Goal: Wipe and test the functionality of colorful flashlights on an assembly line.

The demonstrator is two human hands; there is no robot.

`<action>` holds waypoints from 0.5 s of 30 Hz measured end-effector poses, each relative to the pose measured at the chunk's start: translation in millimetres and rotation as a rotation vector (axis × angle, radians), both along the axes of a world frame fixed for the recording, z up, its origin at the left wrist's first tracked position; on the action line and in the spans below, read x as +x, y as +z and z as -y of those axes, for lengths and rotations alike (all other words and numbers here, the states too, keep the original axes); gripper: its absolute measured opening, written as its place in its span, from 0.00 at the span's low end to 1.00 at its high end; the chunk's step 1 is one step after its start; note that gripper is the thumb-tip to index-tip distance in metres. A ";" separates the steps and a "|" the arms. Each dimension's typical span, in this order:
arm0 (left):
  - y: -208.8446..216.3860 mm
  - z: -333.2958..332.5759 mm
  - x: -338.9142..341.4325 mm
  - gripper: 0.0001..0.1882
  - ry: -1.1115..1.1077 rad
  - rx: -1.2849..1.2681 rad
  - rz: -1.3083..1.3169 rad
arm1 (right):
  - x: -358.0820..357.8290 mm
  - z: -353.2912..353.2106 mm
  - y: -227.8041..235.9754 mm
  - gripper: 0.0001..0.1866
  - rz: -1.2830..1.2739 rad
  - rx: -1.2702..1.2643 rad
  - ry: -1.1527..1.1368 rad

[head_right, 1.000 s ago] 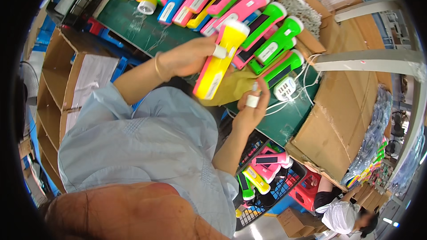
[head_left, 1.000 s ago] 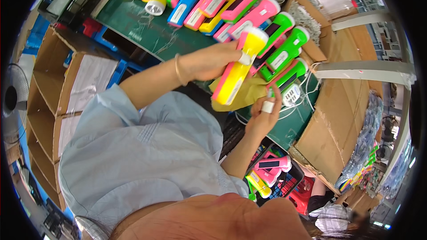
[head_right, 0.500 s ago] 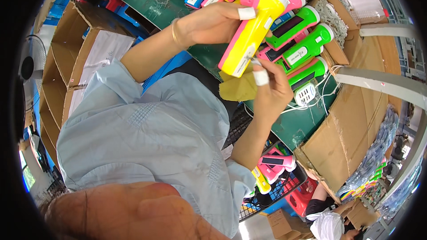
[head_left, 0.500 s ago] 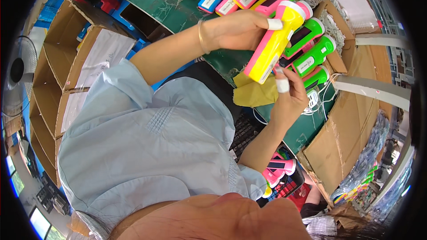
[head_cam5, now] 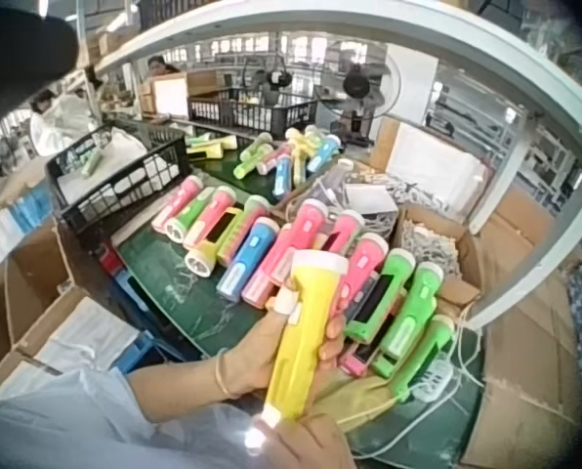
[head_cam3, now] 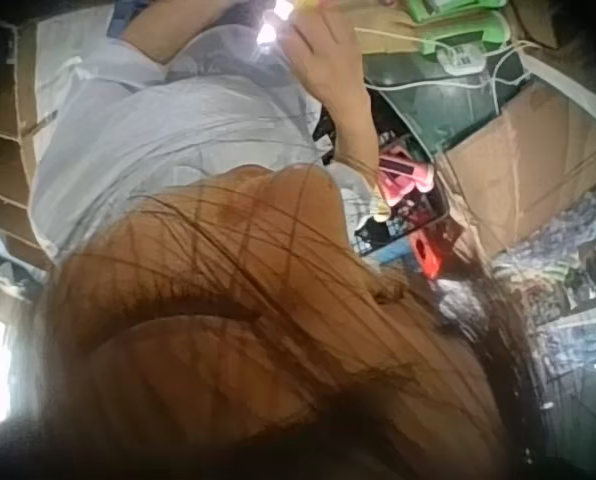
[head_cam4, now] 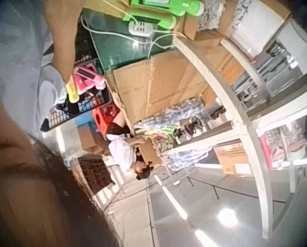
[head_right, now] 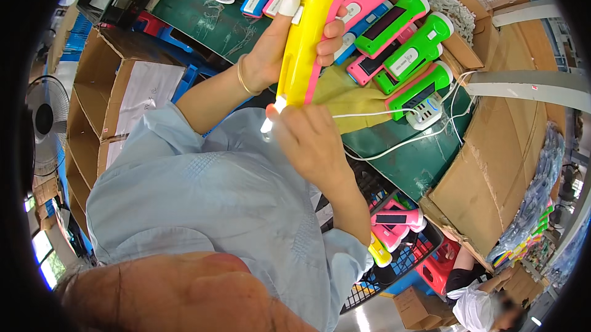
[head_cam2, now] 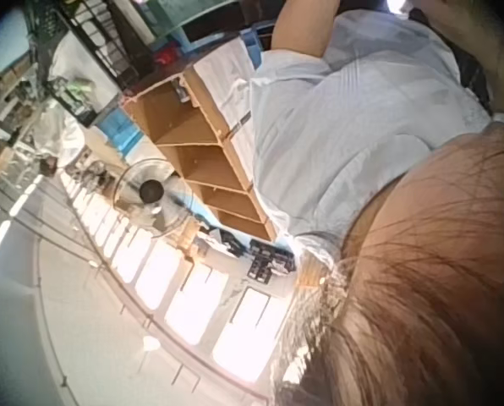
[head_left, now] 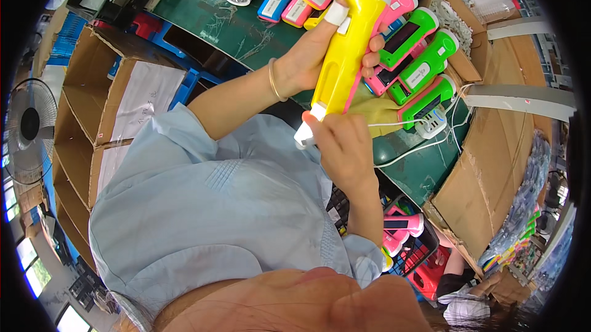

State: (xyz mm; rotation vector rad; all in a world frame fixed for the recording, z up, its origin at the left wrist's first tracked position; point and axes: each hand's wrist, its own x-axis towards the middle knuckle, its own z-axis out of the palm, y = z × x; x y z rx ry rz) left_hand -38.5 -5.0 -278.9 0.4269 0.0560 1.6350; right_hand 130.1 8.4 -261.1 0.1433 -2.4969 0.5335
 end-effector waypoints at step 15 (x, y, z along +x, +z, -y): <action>-7.3 15.7 16.5 0.37 0.211 0.136 -0.036 | -26.2 32.2 -11.9 0.29 -0.122 -0.599 -0.461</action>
